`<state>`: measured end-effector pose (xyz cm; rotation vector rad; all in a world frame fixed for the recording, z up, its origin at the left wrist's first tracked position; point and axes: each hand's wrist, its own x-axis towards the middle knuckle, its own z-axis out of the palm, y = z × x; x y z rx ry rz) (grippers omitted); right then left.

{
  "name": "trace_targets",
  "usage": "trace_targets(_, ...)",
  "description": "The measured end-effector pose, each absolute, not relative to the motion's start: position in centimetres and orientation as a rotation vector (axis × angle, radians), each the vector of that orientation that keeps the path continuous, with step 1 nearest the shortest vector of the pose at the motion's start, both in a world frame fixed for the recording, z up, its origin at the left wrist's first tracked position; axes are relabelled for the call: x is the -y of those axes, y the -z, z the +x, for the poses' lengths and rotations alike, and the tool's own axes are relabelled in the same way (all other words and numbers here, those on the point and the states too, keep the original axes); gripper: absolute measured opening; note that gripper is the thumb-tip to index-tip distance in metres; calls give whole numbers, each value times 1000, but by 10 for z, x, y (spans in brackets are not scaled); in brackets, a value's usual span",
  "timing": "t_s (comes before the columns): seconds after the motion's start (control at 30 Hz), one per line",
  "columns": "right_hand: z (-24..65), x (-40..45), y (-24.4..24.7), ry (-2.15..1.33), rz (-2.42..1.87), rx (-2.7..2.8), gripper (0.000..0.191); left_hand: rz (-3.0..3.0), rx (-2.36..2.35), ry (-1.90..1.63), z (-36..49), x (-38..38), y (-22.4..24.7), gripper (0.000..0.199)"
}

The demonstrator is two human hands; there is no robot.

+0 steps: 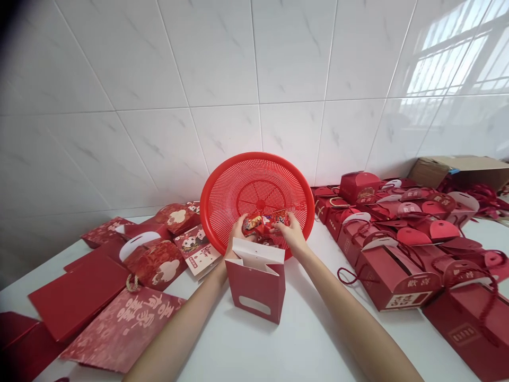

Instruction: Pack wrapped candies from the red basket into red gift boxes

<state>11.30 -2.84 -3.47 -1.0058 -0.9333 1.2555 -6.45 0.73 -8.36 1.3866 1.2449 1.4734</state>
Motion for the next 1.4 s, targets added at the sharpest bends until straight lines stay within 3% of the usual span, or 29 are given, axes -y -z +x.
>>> trace_targets(0.3,116,32,26,-1246,-963,967,36,1011,-1125,-1666,-66,-5,58,60)
trace_targets(0.57,115,41,14,-1215,-977,1019,24,885,-1039,-1545,-72,-3,43,57)
trace_targets(0.83,111,46,7,-1175,-967,1034,23,945,-1167,-1580,-74,-6,47,100)
trace_targets(1.03,111,46,5,-1168,-972,1027,23,1063,-1175,-1588,-75,-7,51,107)
trace_targets(1.2,114,45,5,-1148,-933,1040,25,1156,-1235,-1582,-75,0,39,98)
trace_targets(1.4,117,45,1,-1156,-928,1032,28,1195,-1235,-1491,-72,11,16,50)
